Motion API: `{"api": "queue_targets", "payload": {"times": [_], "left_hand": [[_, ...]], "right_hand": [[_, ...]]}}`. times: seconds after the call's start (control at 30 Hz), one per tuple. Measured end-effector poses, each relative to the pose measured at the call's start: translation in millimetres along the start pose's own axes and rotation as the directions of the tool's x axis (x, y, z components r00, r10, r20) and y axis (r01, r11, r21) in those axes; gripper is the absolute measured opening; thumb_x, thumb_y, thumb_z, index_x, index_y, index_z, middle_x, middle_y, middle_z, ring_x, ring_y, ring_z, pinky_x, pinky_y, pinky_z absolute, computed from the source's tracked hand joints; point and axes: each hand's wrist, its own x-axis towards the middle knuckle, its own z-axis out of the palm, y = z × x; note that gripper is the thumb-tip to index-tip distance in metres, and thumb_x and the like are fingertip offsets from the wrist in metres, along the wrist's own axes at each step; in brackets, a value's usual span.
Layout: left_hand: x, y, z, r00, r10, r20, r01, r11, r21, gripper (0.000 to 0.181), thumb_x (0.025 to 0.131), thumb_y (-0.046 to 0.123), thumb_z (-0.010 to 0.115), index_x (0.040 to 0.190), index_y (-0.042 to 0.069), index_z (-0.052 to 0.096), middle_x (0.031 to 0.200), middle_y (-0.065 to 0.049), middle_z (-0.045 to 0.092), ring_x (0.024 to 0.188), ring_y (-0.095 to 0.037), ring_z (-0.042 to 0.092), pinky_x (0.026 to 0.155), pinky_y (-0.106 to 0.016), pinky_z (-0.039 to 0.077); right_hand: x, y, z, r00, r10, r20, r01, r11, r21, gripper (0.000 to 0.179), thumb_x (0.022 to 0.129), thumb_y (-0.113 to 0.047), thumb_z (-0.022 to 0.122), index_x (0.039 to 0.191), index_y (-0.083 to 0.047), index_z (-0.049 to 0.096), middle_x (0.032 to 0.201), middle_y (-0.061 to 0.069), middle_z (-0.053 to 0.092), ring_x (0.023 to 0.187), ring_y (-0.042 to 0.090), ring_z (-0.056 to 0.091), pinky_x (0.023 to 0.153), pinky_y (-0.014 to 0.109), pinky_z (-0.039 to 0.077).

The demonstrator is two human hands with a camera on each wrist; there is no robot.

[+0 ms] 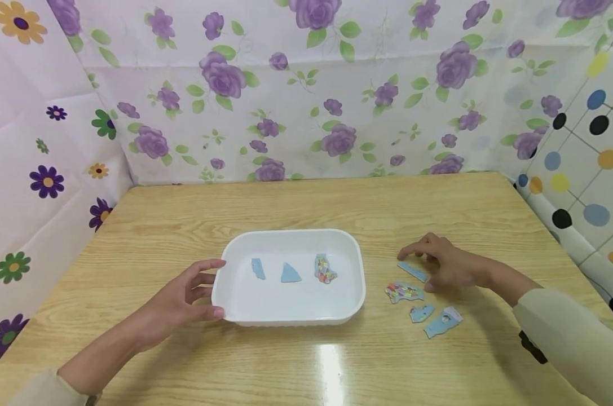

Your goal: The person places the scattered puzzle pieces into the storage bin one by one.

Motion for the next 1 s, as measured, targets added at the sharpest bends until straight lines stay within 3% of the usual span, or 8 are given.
{"api": "queue_targets", "payload": {"times": [0.3, 0.47, 0.77, 1.0], "left_hand": [[-0.6, 1.5, 0.1, 1.000, -0.002, -0.004, 0.002, 1.000, 0.005, 0.087, 0.076, 0.015, 0.082, 0.146, 0.017, 0.031, 0.139, -0.018, 0.044, 0.128, -0.035, 0.045, 0.096, -0.044, 0.047], [-0.3, 2.1, -0.3, 1.000, 0.003, -0.006, -0.002, 1.000, 0.008, 0.086, 0.077, 0.014, 0.082, 0.146, 0.018, 0.031, 0.139, -0.017, 0.044, 0.128, -0.035, 0.045, 0.096, -0.044, 0.047], [1.0, 0.6, 1.0, 1.000, -0.011, -0.007, 0.011, 1.000, 0.002, 0.086, 0.076, 0.013, 0.082, 0.146, 0.019, 0.031, 0.138, -0.016, 0.045, 0.127, -0.034, 0.046, 0.096, -0.045, 0.047], [1.1, 1.1, 0.7, 1.000, -0.012, -0.013, 0.012, 1.000, 0.008, 0.086, 0.076, 0.013, 0.082, 0.146, 0.018, 0.031, 0.139, -0.016, 0.045, 0.127, -0.034, 0.046, 0.095, -0.044, 0.047]], "right_hand": [[-3.3, 6, 8, 0.989, -0.107, -0.103, 0.109, 0.994, 0.010, 0.052, 0.072, -0.019, 0.083, 0.121, -0.017, 0.064, 0.112, 0.006, 0.049, 0.093, 0.018, 0.035, 0.074, 0.029, 0.032], [-4.2, 7, 8, 0.990, -0.083, -0.111, 0.087, 0.996, 0.029, 0.048, 0.073, -0.020, 0.083, 0.118, -0.020, 0.066, 0.111, 0.006, 0.048, 0.096, 0.018, 0.035, 0.077, 0.030, 0.032], [-9.5, 12, 1, 0.998, -0.051, -0.034, 0.054, 0.994, 0.095, 0.049, 0.076, -0.023, 0.080, 0.122, -0.017, 0.066, 0.109, 0.008, 0.044, 0.092, 0.015, 0.035, 0.074, 0.026, 0.031], [-8.8, 14, 1, 0.997, -0.044, -0.063, 0.051, 0.991, 0.125, 0.049, 0.073, -0.019, 0.081, 0.120, -0.014, 0.067, 0.106, 0.010, 0.046, 0.090, 0.017, 0.037, 0.074, 0.026, 0.031]]}}
